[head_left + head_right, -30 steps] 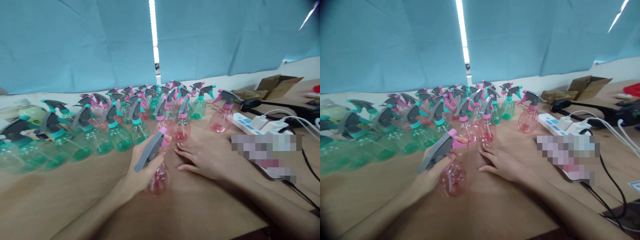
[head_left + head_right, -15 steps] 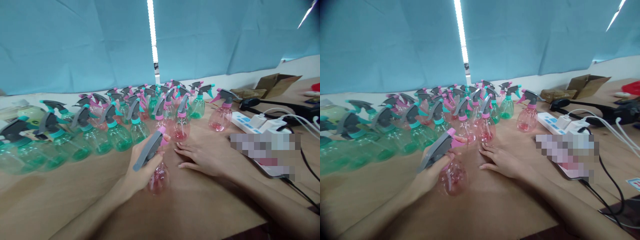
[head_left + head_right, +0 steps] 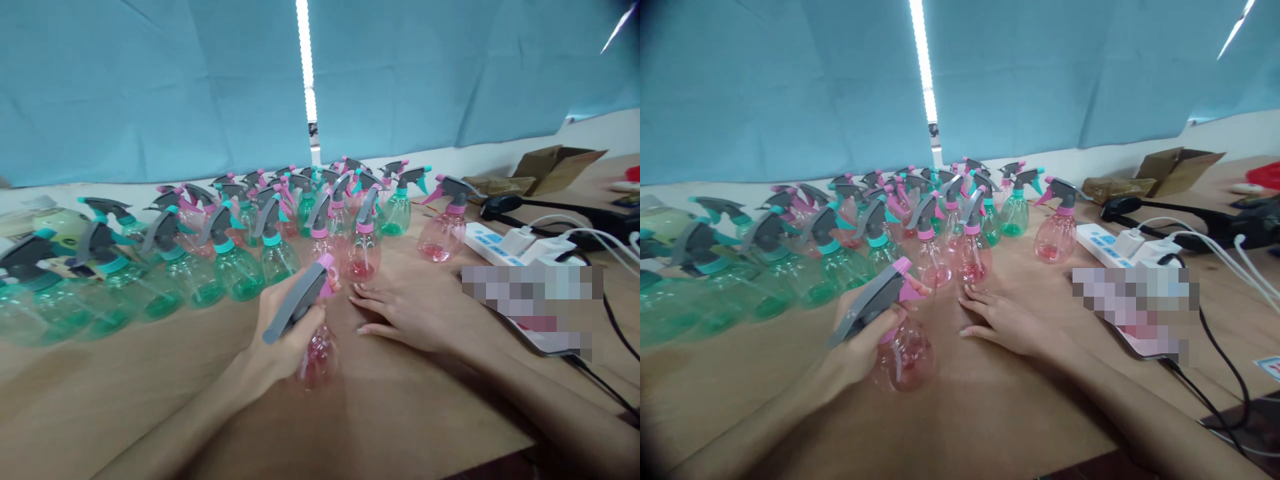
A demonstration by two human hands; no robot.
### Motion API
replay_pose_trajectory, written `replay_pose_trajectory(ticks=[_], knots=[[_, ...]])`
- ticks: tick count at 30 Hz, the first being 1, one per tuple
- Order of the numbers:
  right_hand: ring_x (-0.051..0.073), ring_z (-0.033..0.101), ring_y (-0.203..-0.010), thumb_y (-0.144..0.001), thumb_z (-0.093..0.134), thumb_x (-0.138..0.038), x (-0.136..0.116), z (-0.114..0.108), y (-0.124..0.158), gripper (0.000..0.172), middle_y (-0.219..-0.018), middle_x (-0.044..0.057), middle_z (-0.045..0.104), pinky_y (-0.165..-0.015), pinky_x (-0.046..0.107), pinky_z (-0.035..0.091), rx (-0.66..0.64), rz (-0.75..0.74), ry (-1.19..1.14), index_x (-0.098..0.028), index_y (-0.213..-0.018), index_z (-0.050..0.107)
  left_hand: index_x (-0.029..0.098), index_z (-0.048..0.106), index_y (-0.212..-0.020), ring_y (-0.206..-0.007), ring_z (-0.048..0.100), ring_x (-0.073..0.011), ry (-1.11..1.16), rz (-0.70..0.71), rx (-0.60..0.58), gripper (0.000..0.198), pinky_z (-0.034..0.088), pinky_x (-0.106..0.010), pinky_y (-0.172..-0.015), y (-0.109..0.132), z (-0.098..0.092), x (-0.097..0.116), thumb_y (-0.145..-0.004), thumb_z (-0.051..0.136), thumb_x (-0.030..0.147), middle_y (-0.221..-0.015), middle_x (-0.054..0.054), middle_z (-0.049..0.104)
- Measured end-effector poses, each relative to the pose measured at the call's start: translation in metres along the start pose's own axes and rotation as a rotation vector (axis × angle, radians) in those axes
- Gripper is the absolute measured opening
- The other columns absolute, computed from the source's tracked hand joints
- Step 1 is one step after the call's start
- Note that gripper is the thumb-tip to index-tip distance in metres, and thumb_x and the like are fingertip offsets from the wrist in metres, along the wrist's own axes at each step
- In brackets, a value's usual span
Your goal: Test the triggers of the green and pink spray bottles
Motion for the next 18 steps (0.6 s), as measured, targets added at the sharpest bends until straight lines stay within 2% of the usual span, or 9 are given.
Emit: replay_pose_trajectory(ticks=[3, 8, 13, 16, 18], knots=[[0.028, 0.03, -0.139, -0.089, 0.043, -0.063, -0.001, 0.0, 0.0, 0.072, -0.154, 0.007, 0.026, -0.113, 0.045, 0.029, -0.01, 0.002, 0.011, -0.019, -0.146, 0.034, 0.021, 0.055, -0.073, -0.05, 0.035, -0.0102, -0.016, 0.048, -0.041, 0.008, 0.031, -0.026, -0.05, -0.001, 0.003, 0.005, -0.073, 0.048, 0.018, -0.058, 0.006, 0.041], [0.027, 0.03, -0.139, -0.09, 0.041, -0.063, -0.003, -0.001, 0.0, 0.073, -0.154, 0.008, 0.025, -0.113, 0.045, 0.028, -0.01, 0.005, 0.027, -0.019, -0.146, 0.033, 0.02, 0.06, -0.081, -0.052, 0.038, -0.0102, -0.002, -0.03, -0.079, 0.011, 0.029, -0.027, -0.05, 0.001, 0.005, -0.003, -0.075, 0.05, 0.022, -0.063, 0.005, 0.047], [0.027, 0.03, -0.139, -0.09, 0.041, -0.063, -0.003, -0.001, 0.001, 0.071, -0.154, 0.007, 0.026, -0.112, 0.045, 0.03, -0.005, 0.0, 0.035, -0.02, -0.146, 0.033, 0.019, 0.057, -0.075, -0.053, 0.037, -0.0105, 0.028, -0.041, -0.066, 0.008, 0.029, -0.026, -0.049, 0.001, 0.005, -0.007, -0.074, 0.05, 0.022, -0.065, 0.004, 0.047], [0.027, 0.032, -0.138, -0.09, 0.043, -0.062, -0.001, -0.001, 0.001, 0.068, -0.154, 0.005, 0.026, -0.112, 0.046, 0.031, 0.014, -0.008, 0.03, -0.024, -0.146, 0.033, 0.021, 0.052, -0.071, -0.052, 0.033, -0.0106, 0.048, -0.03, -0.076, 0.003, 0.027, -0.026, -0.047, 0.0, 0.007, -0.004, -0.073, 0.049, 0.021, -0.062, 0.005, 0.039], [0.027, 0.032, -0.138, -0.09, 0.043, -0.062, 0.0, 0.001, 0.001, 0.068, -0.154, 0.005, 0.026, -0.112, 0.046, 0.031, 0.017, -0.008, 0.029, -0.025, -0.146, 0.033, 0.022, 0.044, -0.064, -0.052, 0.032, -0.0108, 0.047, -0.046, -0.038, 0.008, 0.027, -0.025, -0.046, -0.001, 0.003, -0.004, -0.07, 0.049, 0.02, -0.06, 0.006, 0.033]])
Point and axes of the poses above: each hand's wrist, its own y-axis away from the middle knuckle, its own z-axis out of the palm, x = y × z, the point moved 10 cm from there along -y, towards the middle knuckle
